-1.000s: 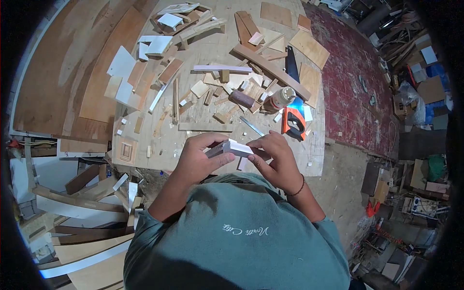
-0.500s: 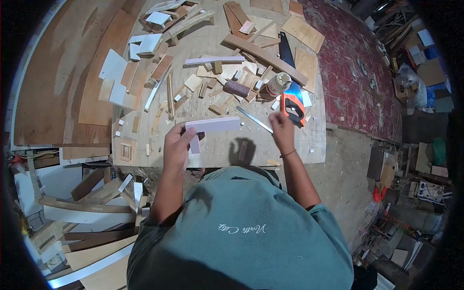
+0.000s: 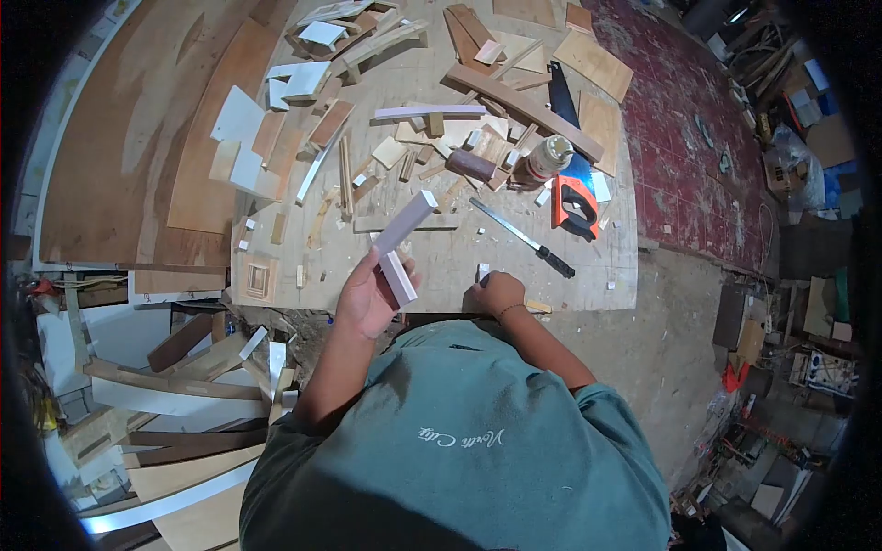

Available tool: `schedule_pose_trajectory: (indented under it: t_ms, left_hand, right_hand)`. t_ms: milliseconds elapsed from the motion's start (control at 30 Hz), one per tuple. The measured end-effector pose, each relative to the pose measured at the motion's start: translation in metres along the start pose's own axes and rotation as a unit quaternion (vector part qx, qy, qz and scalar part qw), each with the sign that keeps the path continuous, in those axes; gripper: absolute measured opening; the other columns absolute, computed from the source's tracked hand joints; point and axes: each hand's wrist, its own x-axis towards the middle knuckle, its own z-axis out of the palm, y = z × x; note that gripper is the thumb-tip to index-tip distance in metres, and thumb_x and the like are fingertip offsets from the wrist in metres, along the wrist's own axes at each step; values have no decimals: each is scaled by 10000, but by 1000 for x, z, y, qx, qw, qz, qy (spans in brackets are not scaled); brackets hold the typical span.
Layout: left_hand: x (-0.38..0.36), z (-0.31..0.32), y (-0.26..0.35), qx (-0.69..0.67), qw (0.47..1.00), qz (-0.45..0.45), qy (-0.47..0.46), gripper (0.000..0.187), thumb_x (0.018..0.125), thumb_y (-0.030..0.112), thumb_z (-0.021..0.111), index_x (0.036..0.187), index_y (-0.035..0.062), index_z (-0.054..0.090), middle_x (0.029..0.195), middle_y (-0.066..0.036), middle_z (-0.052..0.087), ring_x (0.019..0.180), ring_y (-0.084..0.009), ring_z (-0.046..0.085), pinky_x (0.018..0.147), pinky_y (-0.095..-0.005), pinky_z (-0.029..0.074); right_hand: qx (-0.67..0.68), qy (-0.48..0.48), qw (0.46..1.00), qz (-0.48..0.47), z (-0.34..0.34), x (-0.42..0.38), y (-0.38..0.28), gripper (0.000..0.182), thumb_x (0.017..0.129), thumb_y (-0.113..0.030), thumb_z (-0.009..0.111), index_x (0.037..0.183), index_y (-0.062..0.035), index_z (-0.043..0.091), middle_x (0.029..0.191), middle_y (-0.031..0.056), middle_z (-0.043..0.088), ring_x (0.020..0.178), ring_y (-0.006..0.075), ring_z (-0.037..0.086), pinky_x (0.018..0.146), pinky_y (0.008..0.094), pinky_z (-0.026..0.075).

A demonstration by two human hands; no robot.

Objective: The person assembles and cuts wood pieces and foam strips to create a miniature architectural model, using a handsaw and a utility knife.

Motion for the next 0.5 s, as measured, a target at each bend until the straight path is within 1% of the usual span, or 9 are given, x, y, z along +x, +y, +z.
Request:
schedule_pose_trajectory:
  t_ms: [67, 133, 167, 233, 267, 333, 367, 467, 500]
  left_hand:
    - [-6, 5, -1, -39, 998, -39, -6, 395, 932, 346, 593, 1173, 38, 540, 983, -122, 644, 927, -248, 648, 890, -444, 533]
    - [-7, -1, -1, -53, 996, -48, -46, 378, 926, 335, 606, 1164, 46, 553, 957, -108, 648, 933, -253, 649, 883, -444, 535]
    - [-8, -2, 0, -66, 992, -60, -84, 362, 919, 325, 619, 1154, 55, 567, 930, -94, 652, 940, -258, 650, 876, -445, 536]
    - [-13, -3, 0, -73, 992, -59, -88, 360, 917, 313, 623, 1160, 54, 566, 932, -94, 656, 943, -263, 650, 868, -453, 539]
    - [-15, -3, -1, -79, 991, -61, -91, 360, 915, 302, 626, 1166, 52, 565, 934, -94, 661, 945, -267, 650, 860, -462, 541]
    - [-18, 1, -2, -85, 989, -63, -105, 358, 911, 290, 630, 1168, 51, 564, 954, -100, 661, 946, -269, 652, 854, -466, 541]
    - [-18, 3, -3, -89, 987, -67, -119, 356, 907, 279, 635, 1170, 50, 563, 974, -106, 661, 947, -270, 653, 848, -471, 541]
    - [-16, 7, -10, -118, 974, -73, -180, 403, 903, 277, 636, 1197, 21, 532, 1041, -158, 649, 979, -289, 649, 866, -471, 546]
    - [-15, 8, -14, -118, 973, -74, -181, 403, 903, 277, 636, 1197, 21, 532, 1041, -158, 649, 979, -289, 649, 866, -471, 546]
  right_hand:
    - [1, 17, 1000, -3, 1, 0, 4, 434, 754, -473, 664, 867, -56, 709, 879, 158, 703, 826, 319, 682, 732, 417, 538]
    - [130, 73, 989, -22, -2, -3, 7, 397, 731, -420, 711, 779, -31, 647, 803, 154, 683, 750, 289, 678, 693, 386, 533]
    - [129, 74, 989, -25, -9, -6, 7, 397, 731, -420, 711, 779, -31, 647, 803, 154, 683, 750, 289, 678, 693, 386, 533]
    - [248, 99, 959, -96, -25, -14, 8, 351, 740, -290, 773, 738, -15, 553, 715, 114, 646, 661, 231, 657, 621, 343, 525]
    - [247, 99, 959, -98, -31, -16, 9, 351, 740, -290, 773, 738, -15, 553, 715, 114, 646, 661, 231, 657, 621, 343, 525]
    - [564, 3, 811, -155, -43, -20, 10, 322, 753, -125, 788, 737, -53, 474, 672, 57, 587, 629, 141, 605, 588, 270, 500]
    - [596, -17, 782, -181, -63, -31, 4, 304, 778, -29, 753, 792, -78, 454, 703, 36, 585, 640, 109, 584, 579, 238, 489]
    - [622, 5, 757, -199, -114, -63, -9, 299, 774, -46, 761, 830, -69, 469, 756, 44, 597, 642, 103, 570, 580, 236, 485]
    - [632, -2, 744, -217, -129, -72, -11, 300, 770, -49, 767, 920, -45, 508, 808, 42, 597, 685, 93, 566, 580, 227, 479]
